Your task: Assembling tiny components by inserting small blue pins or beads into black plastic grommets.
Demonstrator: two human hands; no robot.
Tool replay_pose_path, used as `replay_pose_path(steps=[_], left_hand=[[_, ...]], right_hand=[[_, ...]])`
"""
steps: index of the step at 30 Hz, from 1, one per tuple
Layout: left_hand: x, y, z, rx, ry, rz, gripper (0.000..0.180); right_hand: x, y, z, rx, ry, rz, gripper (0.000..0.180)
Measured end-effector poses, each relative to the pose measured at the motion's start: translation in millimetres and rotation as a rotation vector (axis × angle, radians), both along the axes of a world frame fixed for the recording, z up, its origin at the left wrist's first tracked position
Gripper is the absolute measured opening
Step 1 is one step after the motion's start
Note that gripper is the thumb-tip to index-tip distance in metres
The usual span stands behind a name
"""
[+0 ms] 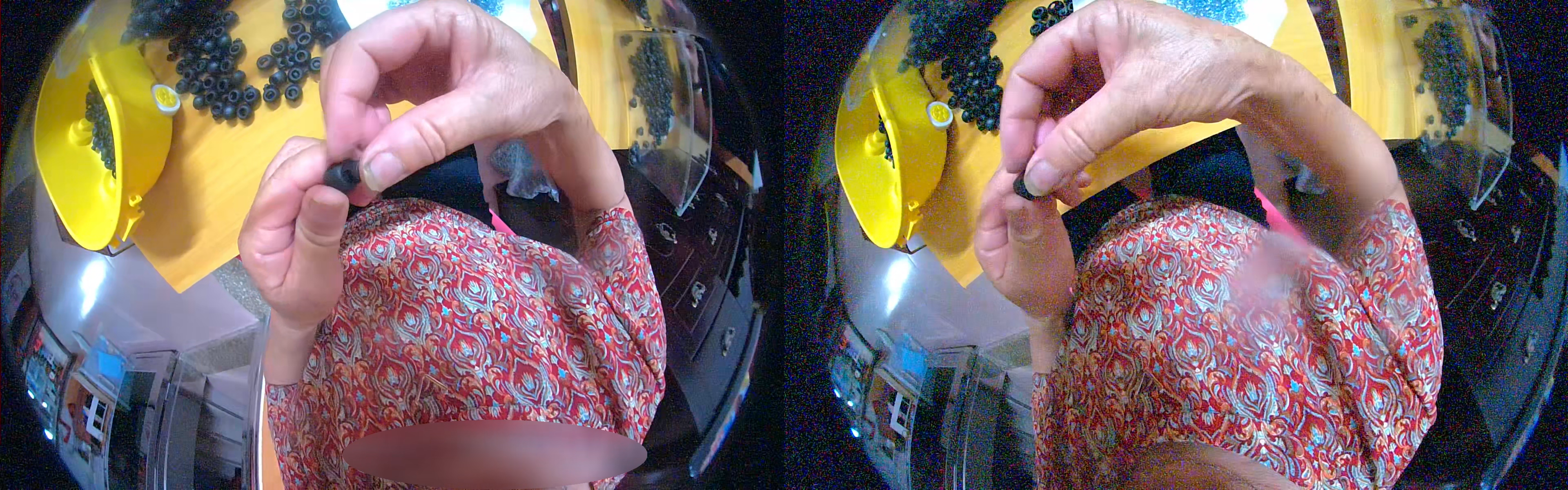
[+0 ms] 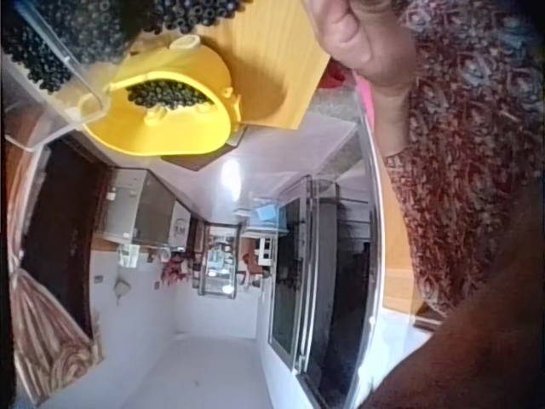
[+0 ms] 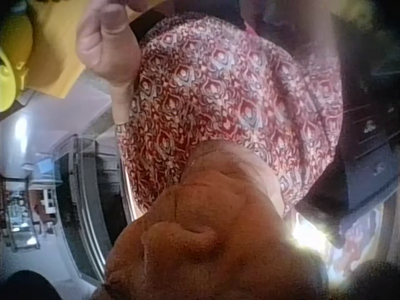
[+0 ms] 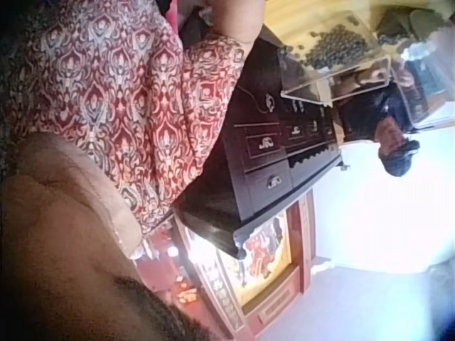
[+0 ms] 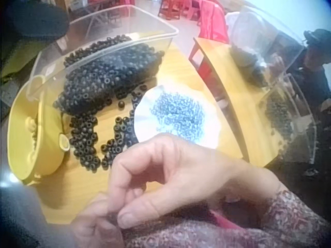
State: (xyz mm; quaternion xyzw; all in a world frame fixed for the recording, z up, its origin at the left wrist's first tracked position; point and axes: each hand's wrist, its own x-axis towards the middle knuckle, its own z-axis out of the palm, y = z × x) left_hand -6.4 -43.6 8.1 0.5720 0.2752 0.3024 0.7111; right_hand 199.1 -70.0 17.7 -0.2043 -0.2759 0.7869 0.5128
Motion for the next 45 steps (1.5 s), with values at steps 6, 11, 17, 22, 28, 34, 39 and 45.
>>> replay_pose_path(steps=[6,11,17,22,28,34,39,45], left_hand=[[-1,2,3,-0.067,-0.047,0.021,0.051],[-3,8,7,-0.114,-0.041,-0.020,0.054],[-5,12,17,-0.082,0.006,-0.068,0.061],[-5,15,20,-0.038,0.056,-0.074,0.062],[-11,16,15,0.058,0.051,-0.109,0.060],[3,7,10,0.152,-0.089,0.008,0.042],[12,1,11,0.221,-0.159,0.103,0.030],[9,0,5,0.176,-0.056,0.116,0.041]], right_hand=[[-5,6,-4,0.201,-0.151,-0.003,0.028],[-7,9,-12,0.428,-0.281,-0.143,0.031],[8,18,4,0.587,-0.386,-0.025,0.028],[3,13,7,0.615,-0.495,-0.079,0.027],[-1,11,14,0.654,-0.635,-0.133,0.027],[-3,7,21,0.688,-0.751,-0.176,0.027],[-4,5,23,0.709,-0.795,-0.219,0.026],[-11,8,8,0.719,-0.789,-0.321,0.026]])
